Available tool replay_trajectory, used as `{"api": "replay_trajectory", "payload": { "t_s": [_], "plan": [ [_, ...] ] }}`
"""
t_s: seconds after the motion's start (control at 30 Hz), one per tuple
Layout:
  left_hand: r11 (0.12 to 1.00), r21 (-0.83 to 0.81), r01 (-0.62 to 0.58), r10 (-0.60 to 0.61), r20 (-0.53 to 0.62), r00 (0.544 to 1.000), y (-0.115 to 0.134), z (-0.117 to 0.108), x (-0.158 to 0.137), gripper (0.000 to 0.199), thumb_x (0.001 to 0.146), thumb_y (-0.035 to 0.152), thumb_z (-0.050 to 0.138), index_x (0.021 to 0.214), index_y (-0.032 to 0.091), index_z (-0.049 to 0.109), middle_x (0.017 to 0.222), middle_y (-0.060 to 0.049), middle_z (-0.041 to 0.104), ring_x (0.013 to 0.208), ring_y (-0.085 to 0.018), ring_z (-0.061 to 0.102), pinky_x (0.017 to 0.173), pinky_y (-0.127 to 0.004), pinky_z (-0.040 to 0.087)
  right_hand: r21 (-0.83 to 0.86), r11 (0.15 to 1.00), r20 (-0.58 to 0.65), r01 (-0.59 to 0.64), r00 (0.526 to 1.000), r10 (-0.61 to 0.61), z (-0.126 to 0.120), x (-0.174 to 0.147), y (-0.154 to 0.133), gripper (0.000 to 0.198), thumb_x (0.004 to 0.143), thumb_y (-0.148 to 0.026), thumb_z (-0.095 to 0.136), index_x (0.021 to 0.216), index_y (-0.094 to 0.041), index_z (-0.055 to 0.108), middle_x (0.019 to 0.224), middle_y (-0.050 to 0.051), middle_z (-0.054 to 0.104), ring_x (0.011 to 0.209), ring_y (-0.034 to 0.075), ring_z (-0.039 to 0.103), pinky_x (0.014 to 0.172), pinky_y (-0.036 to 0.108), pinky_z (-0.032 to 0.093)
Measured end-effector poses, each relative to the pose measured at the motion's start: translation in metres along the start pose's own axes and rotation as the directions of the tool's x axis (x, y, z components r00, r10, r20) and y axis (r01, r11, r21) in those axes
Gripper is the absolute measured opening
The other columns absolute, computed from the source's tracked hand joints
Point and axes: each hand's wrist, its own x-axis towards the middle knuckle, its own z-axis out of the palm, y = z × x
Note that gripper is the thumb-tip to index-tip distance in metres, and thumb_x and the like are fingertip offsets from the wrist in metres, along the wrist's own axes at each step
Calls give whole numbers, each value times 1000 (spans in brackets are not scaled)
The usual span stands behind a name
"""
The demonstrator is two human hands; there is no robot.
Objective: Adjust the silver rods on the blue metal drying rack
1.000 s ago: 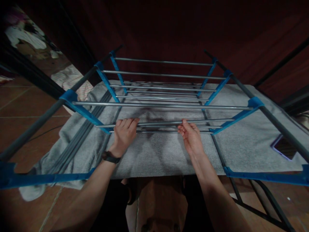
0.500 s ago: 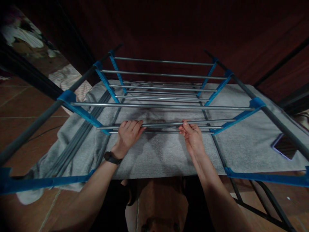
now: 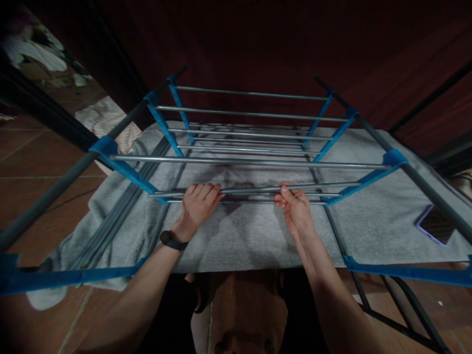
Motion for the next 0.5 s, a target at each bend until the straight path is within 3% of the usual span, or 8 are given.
{"api": "replay_trajectory", "payload": {
  "t_s": [0.5],
  "plan": [
    [1000, -17, -21, 20, -34, 999, -5, -4, -1, 26, 102, 34, 51, 114, 18, 67, 82, -6, 68, 79, -21, 60, 74, -37, 36, 16, 1000, 8, 14, 1000, -14, -3, -1, 0, 33, 62, -24, 93, 85, -20, 69, 76, 0, 75, 50, 8, 64, 43, 15, 50]
  ]
}}
